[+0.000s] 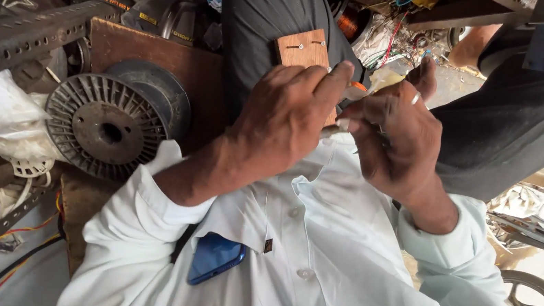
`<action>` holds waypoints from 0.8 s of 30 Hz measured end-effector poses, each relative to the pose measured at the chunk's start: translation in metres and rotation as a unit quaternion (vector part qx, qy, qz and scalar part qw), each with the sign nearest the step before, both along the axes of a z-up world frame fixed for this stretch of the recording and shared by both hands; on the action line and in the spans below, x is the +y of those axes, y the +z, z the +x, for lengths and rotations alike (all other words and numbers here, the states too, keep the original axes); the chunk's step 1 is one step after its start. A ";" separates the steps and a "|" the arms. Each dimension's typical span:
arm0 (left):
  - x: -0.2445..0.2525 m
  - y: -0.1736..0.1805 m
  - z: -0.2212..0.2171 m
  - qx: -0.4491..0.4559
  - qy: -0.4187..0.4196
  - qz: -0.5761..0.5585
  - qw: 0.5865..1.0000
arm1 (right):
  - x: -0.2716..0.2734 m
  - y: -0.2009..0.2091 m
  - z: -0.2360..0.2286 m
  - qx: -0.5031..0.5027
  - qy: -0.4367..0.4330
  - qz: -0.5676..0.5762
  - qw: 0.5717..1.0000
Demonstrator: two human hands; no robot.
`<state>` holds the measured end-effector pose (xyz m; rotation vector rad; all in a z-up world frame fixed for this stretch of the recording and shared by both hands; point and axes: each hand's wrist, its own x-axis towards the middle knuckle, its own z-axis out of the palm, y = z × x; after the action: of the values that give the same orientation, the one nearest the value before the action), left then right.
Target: Insulating and winding copper coils for a fan motor using tape.
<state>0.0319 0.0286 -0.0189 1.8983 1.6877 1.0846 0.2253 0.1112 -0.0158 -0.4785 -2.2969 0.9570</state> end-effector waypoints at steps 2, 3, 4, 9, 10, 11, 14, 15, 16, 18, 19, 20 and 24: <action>0.002 -0.006 -0.001 0.049 -0.006 0.006 0.999 | -0.002 -0.001 -0.002 -0.040 -0.031 -0.035 0.998; 0.002 -0.012 -0.002 0.067 -0.034 -0.029 0.997 | -0.002 -0.002 -0.004 -0.042 -0.031 -0.066 0.996; 0.003 -0.018 -0.002 0.085 -0.063 -0.064 0.992 | -0.001 -0.002 -0.005 -0.043 -0.030 -0.098 0.994; 0.010 -0.020 -0.009 0.028 -0.078 -0.008 0.997 | -0.003 -0.013 -0.009 -0.046 -0.055 -0.044 0.996; 0.011 -0.020 -0.010 0.038 -0.069 0.001 0.997 | -0.004 -0.016 -0.010 -0.054 -0.080 -0.033 0.995; 0.012 -0.022 -0.010 0.038 -0.068 0.003 0.997 | -0.004 -0.016 -0.013 -0.054 -0.079 -0.031 0.995; 0.015 -0.026 -0.013 0.025 -0.064 0.009 0.998 | -0.001 -0.012 -0.026 -0.001 -0.084 0.060 0.995; 0.017 -0.027 -0.013 0.016 -0.065 -0.006 0.998 | 0.001 -0.007 -0.030 0.018 -0.083 0.145 0.986; 0.018 -0.028 -0.014 0.007 -0.067 -0.021 0.998 | 0.003 -0.002 -0.034 0.038 -0.081 0.228 0.970; 0.021 -0.031 -0.016 -0.004 -0.059 -0.028 0.998 | 0.002 0.001 -0.018 0.096 -0.120 0.013 0.988; 0.021 -0.033 -0.017 -0.013 -0.048 -0.036 0.998 | 0.001 0.003 -0.010 0.149 -0.152 -0.204 0.955; 0.021 -0.030 -0.019 -0.014 -0.048 -0.039 0.998 | -0.002 -0.005 -0.003 0.148 -0.152 -0.207 0.955; 0.024 -0.017 -0.021 -0.028 -0.041 0.031 0.998 | -0.014 -0.037 0.015 0.070 -0.093 -0.336 0.935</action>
<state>0.0108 0.0522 -0.0358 1.9388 1.5484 1.1592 0.2404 0.0976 -0.0529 -0.8532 -1.7133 1.6142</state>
